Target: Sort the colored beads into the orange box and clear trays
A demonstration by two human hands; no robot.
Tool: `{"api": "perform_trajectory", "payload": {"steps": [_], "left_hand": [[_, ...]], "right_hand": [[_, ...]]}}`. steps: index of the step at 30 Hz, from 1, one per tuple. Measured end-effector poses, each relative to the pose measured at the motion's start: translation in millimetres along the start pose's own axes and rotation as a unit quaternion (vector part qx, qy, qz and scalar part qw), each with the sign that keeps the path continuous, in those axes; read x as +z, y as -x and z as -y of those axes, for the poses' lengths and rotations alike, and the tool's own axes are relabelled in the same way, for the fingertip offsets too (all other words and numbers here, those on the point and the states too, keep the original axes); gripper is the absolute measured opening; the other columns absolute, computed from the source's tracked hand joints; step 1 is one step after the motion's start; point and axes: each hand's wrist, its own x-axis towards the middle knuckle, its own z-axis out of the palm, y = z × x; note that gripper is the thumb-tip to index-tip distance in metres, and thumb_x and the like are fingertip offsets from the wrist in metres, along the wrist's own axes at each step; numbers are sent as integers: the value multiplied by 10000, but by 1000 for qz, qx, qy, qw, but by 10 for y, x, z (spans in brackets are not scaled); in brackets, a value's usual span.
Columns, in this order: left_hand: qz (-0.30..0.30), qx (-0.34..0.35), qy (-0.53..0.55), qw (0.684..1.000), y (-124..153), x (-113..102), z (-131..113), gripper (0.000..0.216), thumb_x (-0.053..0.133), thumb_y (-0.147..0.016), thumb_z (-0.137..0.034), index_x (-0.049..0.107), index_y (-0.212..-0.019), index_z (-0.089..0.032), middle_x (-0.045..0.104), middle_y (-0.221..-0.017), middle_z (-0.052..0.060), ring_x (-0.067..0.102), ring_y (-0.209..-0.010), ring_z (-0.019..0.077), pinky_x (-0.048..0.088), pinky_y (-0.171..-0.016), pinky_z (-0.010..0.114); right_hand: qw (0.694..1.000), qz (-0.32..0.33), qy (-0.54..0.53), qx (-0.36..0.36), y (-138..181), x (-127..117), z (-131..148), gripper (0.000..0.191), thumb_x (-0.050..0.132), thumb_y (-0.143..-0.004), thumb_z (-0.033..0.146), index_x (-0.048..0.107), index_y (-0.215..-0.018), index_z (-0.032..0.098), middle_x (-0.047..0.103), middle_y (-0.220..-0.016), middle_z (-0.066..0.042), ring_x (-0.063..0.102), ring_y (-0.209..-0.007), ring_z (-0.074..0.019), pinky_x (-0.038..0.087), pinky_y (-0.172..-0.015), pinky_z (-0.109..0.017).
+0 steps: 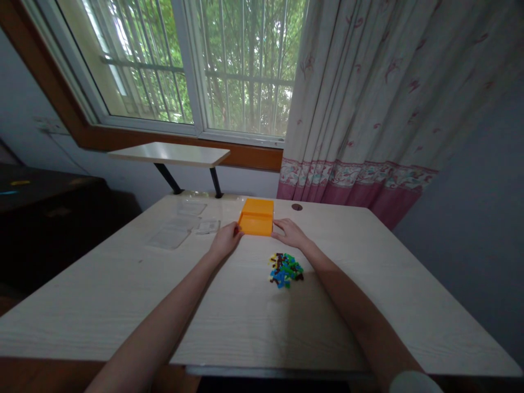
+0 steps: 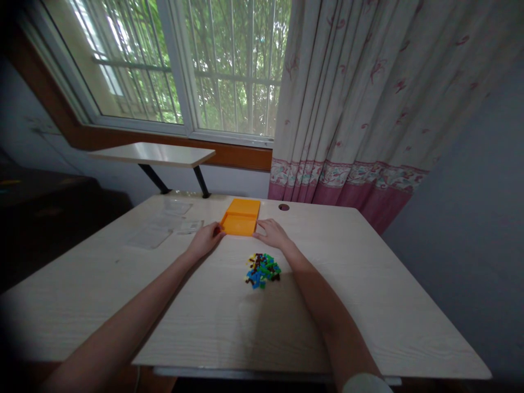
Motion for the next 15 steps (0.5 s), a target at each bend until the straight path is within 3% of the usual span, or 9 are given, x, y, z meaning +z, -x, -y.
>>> {"api": "perform_trajectory", "payload": {"steps": [8, 12, 15], "left_hand": [[-42, 24, -62, 997, 62, -103, -106, 266, 444, -773, -360, 541, -903, -149, 606, -885, 114, 559, -826, 230, 398, -709, 296], [-92, -15, -128, 987, 39, -498, -70, 327, 356, -816, -421, 554, -888, -171, 607, -888, 105, 551, -856, 243, 400, -738, 317], [-103, -123, -187, 969, 56, -893, 205, 397, 353, -802, -487, 552, -911, -161, 602, -877, 114, 545, -842, 270, 406, -742, 377]], "right_hand": [[1000, 7, 5, 5, -2, 17, -5, 522, 477, -800, 454, 458, -1210, 130, 558, -1138, -121, 490, -1027, -217, 342, -896, -327], [1000, 7, -3, 14, -3, 27, -20, 537, 489, -791, 460, 452, -1217, 136, 555, -1143, -123, 486, -1035, -222, 343, -892, -332], [1000, 8, -8, 20, -2, 22, -21, 541, 489, -787, 468, 452, -1218, 144, 556, -1141, -123, 484, -1044, -226, 346, -887, -333]]}}
